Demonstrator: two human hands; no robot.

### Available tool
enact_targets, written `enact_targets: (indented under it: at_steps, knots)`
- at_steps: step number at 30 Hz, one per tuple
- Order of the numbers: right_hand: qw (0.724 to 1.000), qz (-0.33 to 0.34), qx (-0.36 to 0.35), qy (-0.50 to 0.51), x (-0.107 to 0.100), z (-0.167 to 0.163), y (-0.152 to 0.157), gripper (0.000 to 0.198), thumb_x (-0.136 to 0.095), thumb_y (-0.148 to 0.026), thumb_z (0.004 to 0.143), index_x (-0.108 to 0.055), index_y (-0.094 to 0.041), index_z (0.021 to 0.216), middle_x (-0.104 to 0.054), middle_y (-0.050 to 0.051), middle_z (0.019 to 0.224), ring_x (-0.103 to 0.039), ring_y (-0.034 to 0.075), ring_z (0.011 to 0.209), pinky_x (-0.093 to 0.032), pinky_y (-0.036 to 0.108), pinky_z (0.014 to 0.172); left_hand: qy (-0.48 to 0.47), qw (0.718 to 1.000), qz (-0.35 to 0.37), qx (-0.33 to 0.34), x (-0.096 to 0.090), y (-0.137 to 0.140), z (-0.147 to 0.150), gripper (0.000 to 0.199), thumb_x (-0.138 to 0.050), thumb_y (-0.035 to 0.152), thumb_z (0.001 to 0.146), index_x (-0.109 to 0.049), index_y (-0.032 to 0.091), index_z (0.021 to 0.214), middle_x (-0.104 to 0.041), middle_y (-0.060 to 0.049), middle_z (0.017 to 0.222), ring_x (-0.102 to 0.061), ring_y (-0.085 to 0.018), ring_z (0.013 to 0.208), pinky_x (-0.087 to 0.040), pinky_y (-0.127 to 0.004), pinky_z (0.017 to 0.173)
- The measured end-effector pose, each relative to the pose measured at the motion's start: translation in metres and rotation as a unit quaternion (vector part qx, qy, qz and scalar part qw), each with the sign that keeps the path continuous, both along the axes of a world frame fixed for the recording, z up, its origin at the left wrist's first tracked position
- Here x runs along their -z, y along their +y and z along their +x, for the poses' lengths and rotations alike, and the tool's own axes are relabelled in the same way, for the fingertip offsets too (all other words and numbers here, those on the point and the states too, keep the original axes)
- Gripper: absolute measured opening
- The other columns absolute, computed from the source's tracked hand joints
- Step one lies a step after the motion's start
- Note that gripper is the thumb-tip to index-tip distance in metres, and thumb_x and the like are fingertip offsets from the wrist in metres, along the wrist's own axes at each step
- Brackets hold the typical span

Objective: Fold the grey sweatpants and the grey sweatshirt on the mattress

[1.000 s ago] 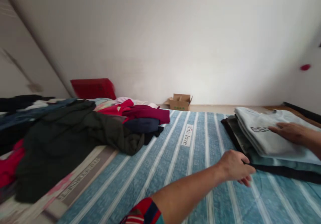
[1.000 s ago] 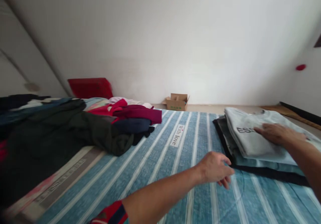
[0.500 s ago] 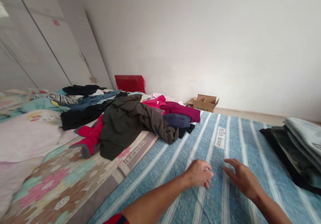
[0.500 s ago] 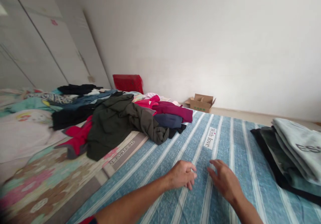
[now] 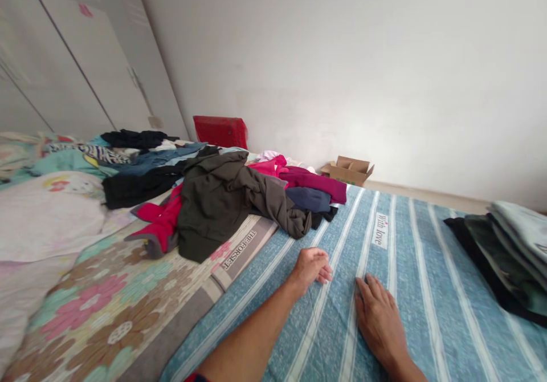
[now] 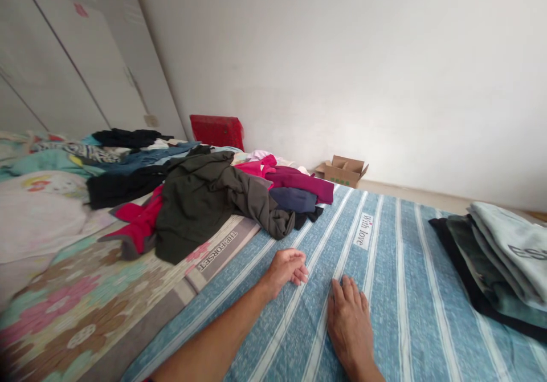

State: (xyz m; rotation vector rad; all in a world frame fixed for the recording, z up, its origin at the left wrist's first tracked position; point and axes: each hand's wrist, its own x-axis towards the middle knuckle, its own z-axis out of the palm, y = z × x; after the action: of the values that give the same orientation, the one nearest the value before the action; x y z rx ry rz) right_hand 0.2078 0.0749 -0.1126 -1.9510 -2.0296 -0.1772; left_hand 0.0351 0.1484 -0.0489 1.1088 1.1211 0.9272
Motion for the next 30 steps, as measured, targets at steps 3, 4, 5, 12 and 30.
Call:
enact_targets:
  at_steps: [3, 4, 5, 12, 30]
  knots:
    - [1.0, 0.014, -0.013, 0.021, 0.0, 0.0, -0.003, 0.043, -0.03, -0.027, 0.092, -0.059, -0.015, 0.122, -0.053, 0.014, 0.133, -0.045, 0.029, 0.125, -0.037, 0.046, 0.102, -0.012, 1.0, 0.005, -0.02, -0.002, -0.001, -0.001, 0.023, -0.061, 0.034, 0.071, -0.058, 0.014, 0.081, -0.065, -0.003, 0.059, -0.062, -0.014, 0.047, -0.042, -0.02, 0.041]
    - [0.999, 0.02, -0.02, 0.034, 0.001, 0.002, -0.003, 0.043, -0.03, -0.028, 0.092, -0.059, -0.015, 0.12, -0.053, 0.014, 0.132, -0.046, 0.029, 0.125, -0.037, 0.046, 0.102, -0.016, 0.999, 0.009, -0.035, -0.003, 0.0, -0.002, 0.023, -0.061, 0.033, 0.071, -0.058, 0.014, 0.082, -0.065, -0.004, 0.059, -0.062, -0.014, 0.046, -0.042, -0.02, 0.041]
    - [0.998, 0.027, -0.028, 0.049, 0.002, 0.004, -0.003, 0.043, -0.03, -0.03, 0.092, -0.06, -0.015, 0.119, -0.054, 0.014, 0.131, -0.046, 0.029, 0.124, -0.037, 0.046, 0.102, -0.019, 0.998, 0.015, -0.054, -0.004, 0.001, -0.004, 0.023, -0.061, 0.033, 0.071, -0.059, 0.014, 0.083, -0.065, -0.004, 0.059, -0.061, -0.014, 0.045, -0.042, -0.02, 0.041]
    - [0.987, 0.054, -0.055, 0.14, 0.009, 0.014, -0.004, 0.04, -0.037, -0.038, 0.09, -0.064, -0.019, 0.112, -0.057, 0.012, 0.127, -0.048, 0.028, 0.123, -0.036, 0.046, 0.104, -0.035, 0.968, 0.064, -0.241, -0.011, 0.018, -0.028, 0.024, -0.061, 0.032, 0.071, -0.058, 0.014, 0.088, -0.066, -0.003, 0.062, -0.062, -0.013, 0.048, -0.043, -0.02, 0.045]
    - [0.983, 0.065, -0.053, 0.165, 0.0, 0.012, -0.003, 0.039, -0.038, -0.037, 0.09, -0.067, -0.017, 0.106, -0.061, 0.012, 0.122, -0.053, 0.027, 0.118, -0.038, 0.045, 0.104, 0.033, 0.887, 0.071, -0.455, -0.041, 0.08, -0.104, 0.043, -0.074, 0.02, 0.066, -0.053, 0.015, 0.103, -0.064, -0.002, 0.075, -0.064, -0.015, 0.062, -0.046, -0.021, 0.05]
